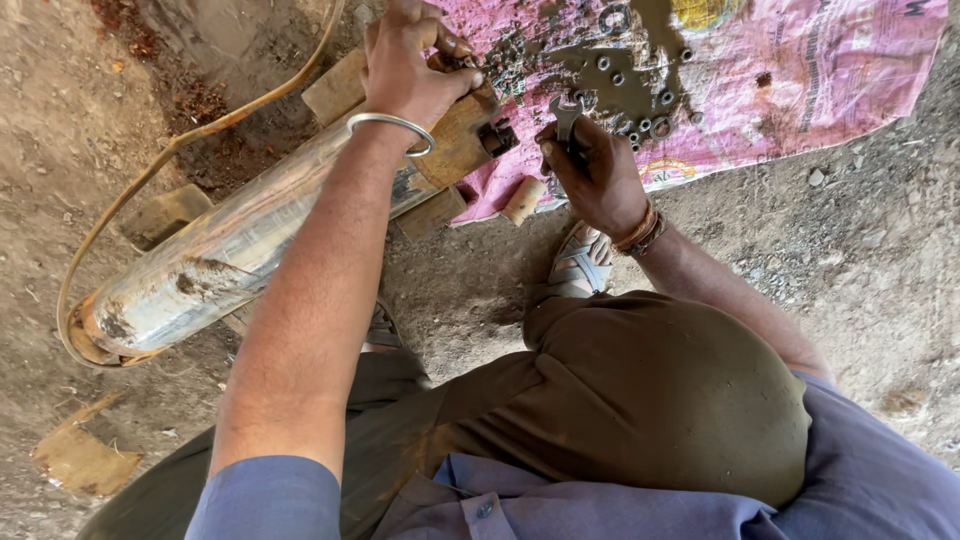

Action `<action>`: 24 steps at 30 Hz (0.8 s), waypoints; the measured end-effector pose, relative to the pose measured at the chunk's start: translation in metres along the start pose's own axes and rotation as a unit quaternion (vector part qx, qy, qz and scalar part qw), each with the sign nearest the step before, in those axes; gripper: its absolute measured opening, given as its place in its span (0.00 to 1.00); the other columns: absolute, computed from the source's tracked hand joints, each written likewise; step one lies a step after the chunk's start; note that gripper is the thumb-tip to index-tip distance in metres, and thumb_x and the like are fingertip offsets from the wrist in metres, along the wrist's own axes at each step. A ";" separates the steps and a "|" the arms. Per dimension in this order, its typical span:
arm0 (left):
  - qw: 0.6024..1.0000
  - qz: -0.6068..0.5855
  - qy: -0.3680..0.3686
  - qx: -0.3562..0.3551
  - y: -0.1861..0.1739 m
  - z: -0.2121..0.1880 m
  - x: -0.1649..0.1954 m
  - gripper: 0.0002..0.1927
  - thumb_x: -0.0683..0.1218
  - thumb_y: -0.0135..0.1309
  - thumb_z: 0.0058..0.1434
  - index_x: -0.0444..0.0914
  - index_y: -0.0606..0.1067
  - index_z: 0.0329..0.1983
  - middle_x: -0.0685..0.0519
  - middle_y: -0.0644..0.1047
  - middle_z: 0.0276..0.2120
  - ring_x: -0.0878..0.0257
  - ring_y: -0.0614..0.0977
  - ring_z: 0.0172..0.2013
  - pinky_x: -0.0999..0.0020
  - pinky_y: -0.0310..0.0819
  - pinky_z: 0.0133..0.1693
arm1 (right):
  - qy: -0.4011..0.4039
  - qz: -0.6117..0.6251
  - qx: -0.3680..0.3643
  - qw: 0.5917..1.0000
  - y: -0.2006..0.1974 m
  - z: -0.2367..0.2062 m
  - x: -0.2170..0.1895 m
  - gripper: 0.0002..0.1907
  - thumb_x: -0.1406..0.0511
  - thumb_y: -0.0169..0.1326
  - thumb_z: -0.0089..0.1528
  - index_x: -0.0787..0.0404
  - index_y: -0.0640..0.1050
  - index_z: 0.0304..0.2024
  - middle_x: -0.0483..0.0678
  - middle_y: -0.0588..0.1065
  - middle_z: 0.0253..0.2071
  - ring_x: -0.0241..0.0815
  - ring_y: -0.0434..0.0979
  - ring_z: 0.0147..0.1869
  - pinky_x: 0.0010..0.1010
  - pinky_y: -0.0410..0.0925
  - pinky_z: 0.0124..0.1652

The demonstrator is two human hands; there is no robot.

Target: The person sits on the ground working on a large metal hydraulic cylinder laid on a pink sack. They use a wrench to loosen and turn nuts and bolts on the cylinder's end fitting, handle small fasteners picked from the sack, and reposition the cylinder while continuing to work on the bolts by hand and with the wrench.

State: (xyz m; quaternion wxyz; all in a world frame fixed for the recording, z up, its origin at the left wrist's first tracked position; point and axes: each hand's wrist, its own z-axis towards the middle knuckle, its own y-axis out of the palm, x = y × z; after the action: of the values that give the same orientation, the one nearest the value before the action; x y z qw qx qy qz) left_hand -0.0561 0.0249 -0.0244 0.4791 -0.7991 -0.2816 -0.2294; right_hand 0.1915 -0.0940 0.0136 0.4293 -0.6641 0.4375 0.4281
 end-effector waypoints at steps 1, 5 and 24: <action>1.000 0.004 0.019 0.006 0.001 -0.001 0.000 0.16 0.50 0.76 0.45 0.43 0.82 0.34 0.60 0.73 0.55 0.56 0.67 0.59 0.57 0.58 0.64 | 0.008 0.017 0.004 1.000 -0.001 -0.001 0.000 0.04 0.70 0.54 0.72 0.66 0.77 0.45 0.46 0.79 0.35 0.30 0.75 0.36 0.26 0.70 0.34; 0.994 0.010 0.105 0.001 0.006 0.001 -0.014 0.15 0.52 0.75 0.54 0.42 0.82 0.38 0.56 0.72 0.58 0.53 0.65 0.62 0.59 0.62 0.67 | 0.040 -0.058 0.008 0.997 -0.001 -0.008 0.003 0.04 0.68 0.55 0.71 0.65 0.78 0.44 0.46 0.79 0.32 0.31 0.75 0.32 0.27 0.68 0.30; 0.991 -0.089 0.013 -0.102 0.005 0.011 -0.014 0.12 0.51 0.72 0.63 0.43 0.80 0.32 0.53 0.72 0.63 0.53 0.61 0.67 0.51 0.51 0.70 | 0.075 -0.128 -0.010 0.989 -0.009 -0.011 0.016 0.07 0.64 0.56 0.70 0.63 0.78 0.43 0.47 0.78 0.27 0.33 0.73 0.25 0.29 0.66 0.25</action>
State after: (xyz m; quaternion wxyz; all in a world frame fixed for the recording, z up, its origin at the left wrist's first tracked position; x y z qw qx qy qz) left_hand -0.0619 0.0293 -0.0417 0.3760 -0.8127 -0.3205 -0.3090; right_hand 0.2063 -0.1052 0.0030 0.4396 -0.7493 0.3757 0.3227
